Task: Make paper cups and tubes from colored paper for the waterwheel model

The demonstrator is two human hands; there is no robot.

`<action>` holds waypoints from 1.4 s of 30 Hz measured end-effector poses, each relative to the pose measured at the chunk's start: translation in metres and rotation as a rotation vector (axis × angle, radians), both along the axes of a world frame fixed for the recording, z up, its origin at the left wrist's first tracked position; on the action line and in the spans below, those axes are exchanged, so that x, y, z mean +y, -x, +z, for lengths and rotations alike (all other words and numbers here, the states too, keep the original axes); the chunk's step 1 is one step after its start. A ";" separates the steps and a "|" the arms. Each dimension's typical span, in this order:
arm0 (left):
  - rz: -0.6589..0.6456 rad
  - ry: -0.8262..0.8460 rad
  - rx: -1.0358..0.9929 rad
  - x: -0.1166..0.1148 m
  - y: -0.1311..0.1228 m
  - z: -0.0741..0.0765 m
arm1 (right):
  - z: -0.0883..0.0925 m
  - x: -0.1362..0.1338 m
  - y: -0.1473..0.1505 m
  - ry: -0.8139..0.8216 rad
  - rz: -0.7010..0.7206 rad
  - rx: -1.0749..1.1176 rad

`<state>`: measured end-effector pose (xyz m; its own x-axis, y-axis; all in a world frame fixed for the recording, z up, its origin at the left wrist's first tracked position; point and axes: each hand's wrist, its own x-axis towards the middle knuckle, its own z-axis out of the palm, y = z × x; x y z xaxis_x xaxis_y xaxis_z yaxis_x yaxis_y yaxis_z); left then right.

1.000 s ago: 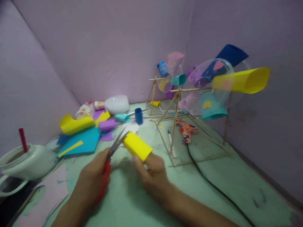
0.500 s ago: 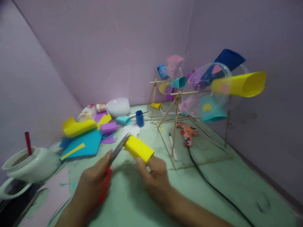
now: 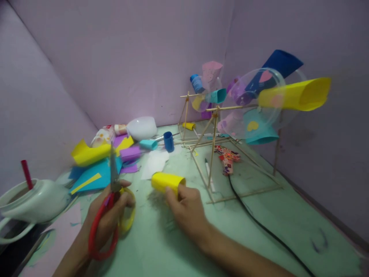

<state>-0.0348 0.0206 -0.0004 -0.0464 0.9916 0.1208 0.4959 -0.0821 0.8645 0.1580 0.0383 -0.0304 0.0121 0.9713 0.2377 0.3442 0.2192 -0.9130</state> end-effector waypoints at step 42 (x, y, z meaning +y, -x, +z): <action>0.342 -0.560 1.222 -0.020 -0.058 -0.030 | 0.004 0.016 -0.002 0.356 0.030 0.507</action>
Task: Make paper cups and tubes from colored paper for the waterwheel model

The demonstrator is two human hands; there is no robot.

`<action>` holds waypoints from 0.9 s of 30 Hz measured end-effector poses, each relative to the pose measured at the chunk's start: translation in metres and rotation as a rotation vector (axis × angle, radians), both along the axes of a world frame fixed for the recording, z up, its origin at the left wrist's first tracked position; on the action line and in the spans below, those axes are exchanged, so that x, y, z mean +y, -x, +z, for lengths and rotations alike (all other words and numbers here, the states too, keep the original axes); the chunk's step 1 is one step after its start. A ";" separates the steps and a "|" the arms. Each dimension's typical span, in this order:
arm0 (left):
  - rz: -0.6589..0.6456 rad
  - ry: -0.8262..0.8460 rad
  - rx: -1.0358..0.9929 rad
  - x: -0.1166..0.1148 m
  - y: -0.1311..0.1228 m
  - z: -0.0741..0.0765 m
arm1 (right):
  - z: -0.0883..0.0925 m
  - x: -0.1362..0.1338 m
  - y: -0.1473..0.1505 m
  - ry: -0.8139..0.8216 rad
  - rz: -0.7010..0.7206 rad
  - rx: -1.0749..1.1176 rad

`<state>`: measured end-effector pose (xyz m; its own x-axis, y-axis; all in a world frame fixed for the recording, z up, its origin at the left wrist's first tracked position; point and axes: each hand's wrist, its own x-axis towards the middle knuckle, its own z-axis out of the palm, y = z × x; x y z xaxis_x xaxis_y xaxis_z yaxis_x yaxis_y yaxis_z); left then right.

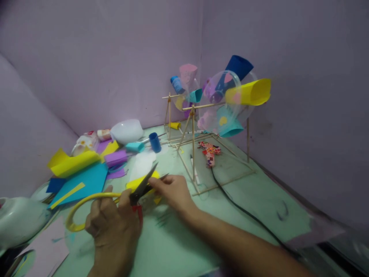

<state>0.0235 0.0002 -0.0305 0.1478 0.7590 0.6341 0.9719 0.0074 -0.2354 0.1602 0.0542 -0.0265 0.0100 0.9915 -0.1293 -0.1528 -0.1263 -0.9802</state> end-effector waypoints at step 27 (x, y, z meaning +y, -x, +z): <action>0.106 0.021 -0.115 0.015 0.022 0.005 | 0.004 -0.005 -0.001 -0.042 0.005 0.112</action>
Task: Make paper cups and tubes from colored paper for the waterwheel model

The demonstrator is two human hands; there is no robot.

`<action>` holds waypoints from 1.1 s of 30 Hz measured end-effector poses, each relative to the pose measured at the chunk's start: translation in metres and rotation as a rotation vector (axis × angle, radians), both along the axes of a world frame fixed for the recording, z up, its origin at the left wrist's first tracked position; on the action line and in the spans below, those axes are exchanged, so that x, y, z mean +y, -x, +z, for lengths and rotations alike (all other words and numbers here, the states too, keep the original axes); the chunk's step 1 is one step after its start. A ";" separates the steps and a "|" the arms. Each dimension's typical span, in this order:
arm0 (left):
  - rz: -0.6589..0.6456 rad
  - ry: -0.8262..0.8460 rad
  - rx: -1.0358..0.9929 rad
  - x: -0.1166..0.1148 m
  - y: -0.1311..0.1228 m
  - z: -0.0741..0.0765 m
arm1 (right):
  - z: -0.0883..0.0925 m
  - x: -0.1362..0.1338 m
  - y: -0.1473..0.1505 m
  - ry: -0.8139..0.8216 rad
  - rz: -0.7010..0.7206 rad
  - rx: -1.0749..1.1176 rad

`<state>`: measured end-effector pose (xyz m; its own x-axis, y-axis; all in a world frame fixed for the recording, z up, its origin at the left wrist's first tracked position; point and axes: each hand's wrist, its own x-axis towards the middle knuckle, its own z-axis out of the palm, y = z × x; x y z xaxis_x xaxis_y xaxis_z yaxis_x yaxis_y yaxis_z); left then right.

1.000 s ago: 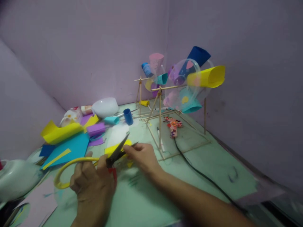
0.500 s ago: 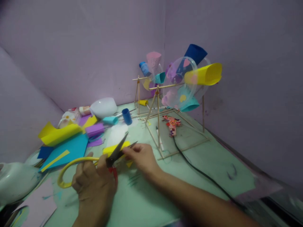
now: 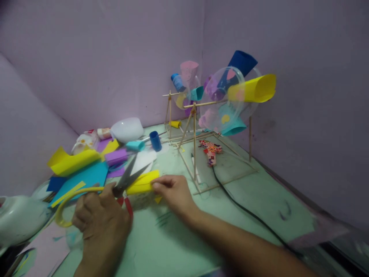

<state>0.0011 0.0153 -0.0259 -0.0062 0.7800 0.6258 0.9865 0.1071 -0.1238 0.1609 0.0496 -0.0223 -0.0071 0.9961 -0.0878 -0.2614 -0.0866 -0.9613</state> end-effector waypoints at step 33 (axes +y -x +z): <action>-0.594 0.483 -2.147 0.008 0.019 0.031 | -0.004 -0.025 0.002 -1.111 0.077 -0.550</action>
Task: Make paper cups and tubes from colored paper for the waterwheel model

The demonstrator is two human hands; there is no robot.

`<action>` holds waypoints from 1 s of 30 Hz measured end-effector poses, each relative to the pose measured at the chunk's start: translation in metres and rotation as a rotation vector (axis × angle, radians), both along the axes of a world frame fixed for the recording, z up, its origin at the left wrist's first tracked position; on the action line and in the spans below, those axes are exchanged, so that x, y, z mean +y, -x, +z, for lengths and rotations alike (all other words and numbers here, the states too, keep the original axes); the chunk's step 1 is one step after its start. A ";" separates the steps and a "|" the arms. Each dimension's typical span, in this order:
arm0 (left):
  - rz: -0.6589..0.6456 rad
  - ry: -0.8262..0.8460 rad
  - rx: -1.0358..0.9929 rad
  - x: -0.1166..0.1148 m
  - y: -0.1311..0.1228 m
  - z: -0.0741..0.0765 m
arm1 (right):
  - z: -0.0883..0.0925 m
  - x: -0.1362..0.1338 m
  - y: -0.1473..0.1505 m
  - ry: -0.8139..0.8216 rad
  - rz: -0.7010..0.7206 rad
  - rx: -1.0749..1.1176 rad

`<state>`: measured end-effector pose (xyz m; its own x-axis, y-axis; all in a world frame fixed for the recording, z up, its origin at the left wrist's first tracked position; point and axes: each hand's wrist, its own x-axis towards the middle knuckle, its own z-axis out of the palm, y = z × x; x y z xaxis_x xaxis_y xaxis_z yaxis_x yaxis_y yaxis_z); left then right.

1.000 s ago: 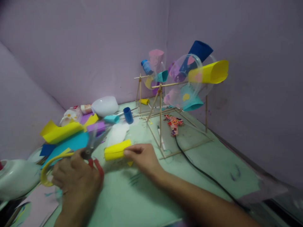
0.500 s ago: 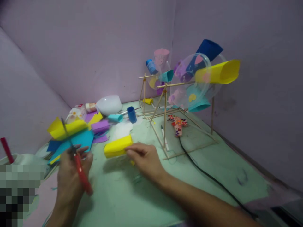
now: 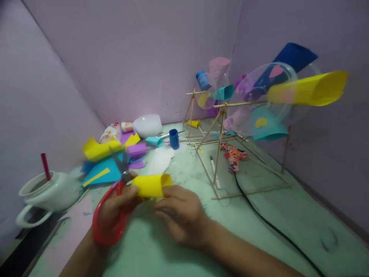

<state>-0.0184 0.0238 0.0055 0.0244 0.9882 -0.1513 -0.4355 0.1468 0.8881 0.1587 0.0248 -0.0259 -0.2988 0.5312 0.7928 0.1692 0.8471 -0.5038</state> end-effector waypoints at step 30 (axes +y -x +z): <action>0.254 -0.185 1.049 -0.005 0.003 0.003 | 0.026 0.017 0.003 1.373 0.154 1.043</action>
<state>-0.0216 0.0184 0.0088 -0.2382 0.9556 0.1733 0.5518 -0.0137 0.8339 0.1557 0.0415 -0.0002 -0.1045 0.9481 -0.3003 -0.7055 -0.2835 -0.6495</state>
